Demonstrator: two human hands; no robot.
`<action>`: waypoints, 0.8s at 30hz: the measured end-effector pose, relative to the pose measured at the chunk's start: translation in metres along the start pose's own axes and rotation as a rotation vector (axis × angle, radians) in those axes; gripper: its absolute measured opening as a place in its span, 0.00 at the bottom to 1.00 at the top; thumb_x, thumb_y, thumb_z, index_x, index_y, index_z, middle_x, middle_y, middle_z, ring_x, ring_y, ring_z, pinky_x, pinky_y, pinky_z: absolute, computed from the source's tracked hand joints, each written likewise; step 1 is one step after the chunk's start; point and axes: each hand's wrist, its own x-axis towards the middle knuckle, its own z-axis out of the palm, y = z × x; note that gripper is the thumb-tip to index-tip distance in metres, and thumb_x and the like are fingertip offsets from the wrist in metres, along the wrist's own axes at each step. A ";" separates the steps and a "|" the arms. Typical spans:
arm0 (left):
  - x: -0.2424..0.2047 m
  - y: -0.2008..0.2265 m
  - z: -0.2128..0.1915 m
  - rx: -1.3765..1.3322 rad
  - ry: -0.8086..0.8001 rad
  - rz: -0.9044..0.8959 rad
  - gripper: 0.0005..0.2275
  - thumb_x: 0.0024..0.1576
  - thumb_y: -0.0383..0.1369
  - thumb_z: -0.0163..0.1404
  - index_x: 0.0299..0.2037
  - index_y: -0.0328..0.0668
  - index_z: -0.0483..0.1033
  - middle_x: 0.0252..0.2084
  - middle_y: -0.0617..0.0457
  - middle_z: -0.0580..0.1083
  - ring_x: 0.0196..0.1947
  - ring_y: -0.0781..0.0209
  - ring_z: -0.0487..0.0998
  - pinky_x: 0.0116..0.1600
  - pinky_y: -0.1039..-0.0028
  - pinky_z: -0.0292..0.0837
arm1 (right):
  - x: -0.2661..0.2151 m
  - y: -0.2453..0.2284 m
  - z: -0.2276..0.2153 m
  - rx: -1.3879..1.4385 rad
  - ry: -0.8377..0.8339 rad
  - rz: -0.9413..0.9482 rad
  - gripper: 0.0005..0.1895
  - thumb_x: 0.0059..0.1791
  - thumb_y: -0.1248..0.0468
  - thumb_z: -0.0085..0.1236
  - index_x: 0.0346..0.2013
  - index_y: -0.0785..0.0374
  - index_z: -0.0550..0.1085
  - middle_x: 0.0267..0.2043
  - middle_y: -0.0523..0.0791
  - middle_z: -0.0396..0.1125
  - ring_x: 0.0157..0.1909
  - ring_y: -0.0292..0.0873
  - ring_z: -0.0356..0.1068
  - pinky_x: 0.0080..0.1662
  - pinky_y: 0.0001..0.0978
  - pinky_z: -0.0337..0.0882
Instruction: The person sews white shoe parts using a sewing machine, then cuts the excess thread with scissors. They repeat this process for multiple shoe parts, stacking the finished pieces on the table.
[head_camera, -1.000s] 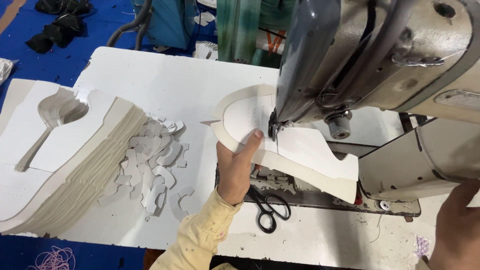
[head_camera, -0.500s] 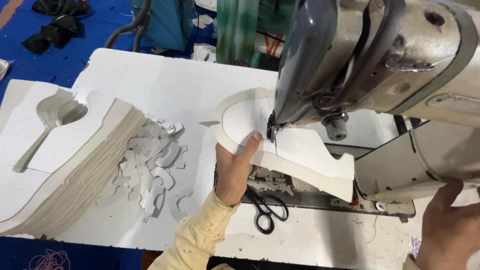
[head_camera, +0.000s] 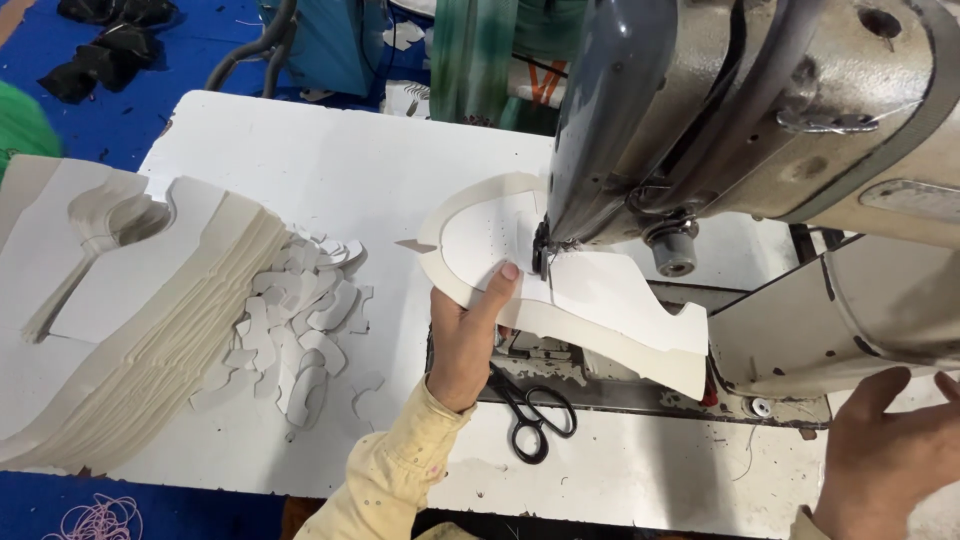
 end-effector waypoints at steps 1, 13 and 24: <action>-0.001 0.001 0.001 0.000 -0.001 -0.002 0.14 0.60 0.40 0.56 0.45 0.34 0.76 0.31 0.57 0.75 0.24 0.72 0.71 0.25 0.79 0.64 | 0.000 -0.001 -0.004 -0.001 -0.001 0.001 0.12 0.56 0.76 0.50 0.53 0.79 0.64 0.50 0.58 0.66 0.49 0.55 0.69 0.56 0.38 0.72; -0.062 -0.030 -0.007 0.117 0.013 0.066 0.14 0.61 0.35 0.54 0.50 0.31 0.73 0.38 0.54 0.78 0.27 0.67 0.78 0.29 0.75 0.75 | -0.006 0.002 0.002 -0.080 -0.061 0.032 0.14 0.55 0.74 0.54 0.53 0.79 0.64 0.48 0.58 0.66 0.46 0.57 0.67 0.50 0.42 0.67; -0.101 -0.070 -0.082 0.077 -0.061 -0.338 0.16 0.60 0.42 0.52 0.49 0.38 0.74 0.38 0.54 0.75 0.34 0.67 0.76 0.35 0.74 0.72 | -0.066 -0.079 -0.028 0.527 -0.371 0.262 0.17 0.55 0.74 0.60 0.59 0.64 0.73 0.50 0.46 0.72 0.50 0.43 0.74 0.53 0.37 0.72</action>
